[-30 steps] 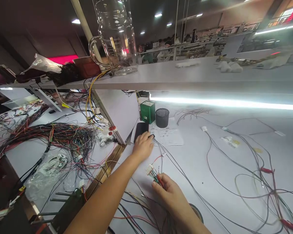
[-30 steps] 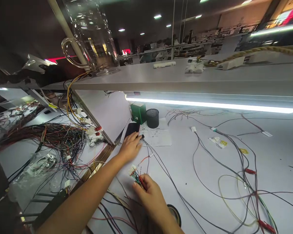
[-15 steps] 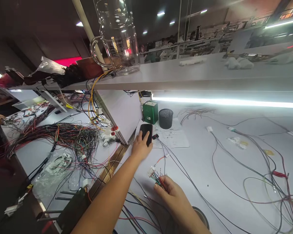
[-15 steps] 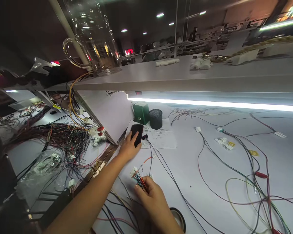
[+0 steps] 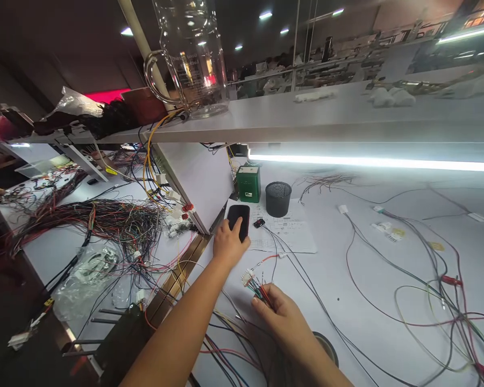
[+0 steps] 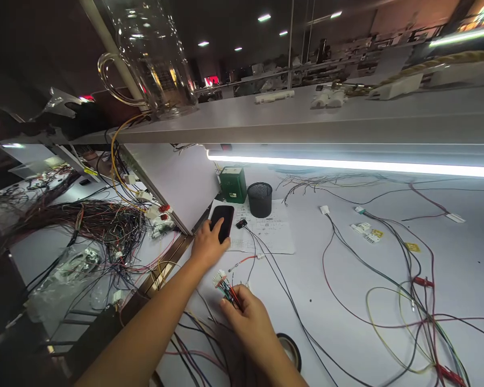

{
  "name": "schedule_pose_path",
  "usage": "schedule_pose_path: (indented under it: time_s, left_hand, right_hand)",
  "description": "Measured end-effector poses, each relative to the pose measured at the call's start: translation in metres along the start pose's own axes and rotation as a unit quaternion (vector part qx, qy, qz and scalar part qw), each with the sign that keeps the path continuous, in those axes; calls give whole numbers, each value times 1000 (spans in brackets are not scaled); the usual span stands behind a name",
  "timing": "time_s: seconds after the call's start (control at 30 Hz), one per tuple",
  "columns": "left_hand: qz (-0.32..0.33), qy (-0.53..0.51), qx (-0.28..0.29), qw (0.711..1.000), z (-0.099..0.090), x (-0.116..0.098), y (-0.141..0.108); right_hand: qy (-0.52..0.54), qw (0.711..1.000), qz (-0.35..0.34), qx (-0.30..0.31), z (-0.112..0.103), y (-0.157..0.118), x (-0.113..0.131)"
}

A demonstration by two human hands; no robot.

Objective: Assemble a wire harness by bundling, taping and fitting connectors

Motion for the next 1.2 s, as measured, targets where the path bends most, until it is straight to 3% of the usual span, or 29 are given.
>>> schedule_pose_path:
  time_s: [0.17,0.3,0.43,0.5,0.67,0.83,1.0,1.2]
  left_hand:
    - [-9,13,-2,1000,2,0,5]
    - [101,-11,65,993,20,-30,11]
    - [205,-78,164,962,35,-65,15]
    - [226,-138,183,947,34,-75,15]
    - [132,-236,113,956,14,-53,22]
    - [4,-183,-4,983,-8,-7,40]
    - [-72,-111,35,991,10,14,57]
    - [-118,-67,57,989,23,18,70]
  right_hand:
    - [5,1000,-6,-1,0,0,1]
    - [3,1000,-3,-5,-2,-1,3]
    - [1,1000,6,-11,-2,-2,1]
    - [4,1000,7,-9,-2,-2,0]
    - [10,1000,3,-6,-1,-1,1]
    - [11,1000,-6,-8,0,0,0]
    - [9,1000,-2,-4,1,-1,0]
    - [-7,1000,11,-1,-2,-2,3]
Point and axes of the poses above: each hand's wrist, its own y-axis towards the middle knuckle, its own z-axis out of the palm, x = y × z, the point moved 9 cm from there along y, towards the middle knuckle, and after that the axes turned 14 degrees about -y, right-handed, at the moved point
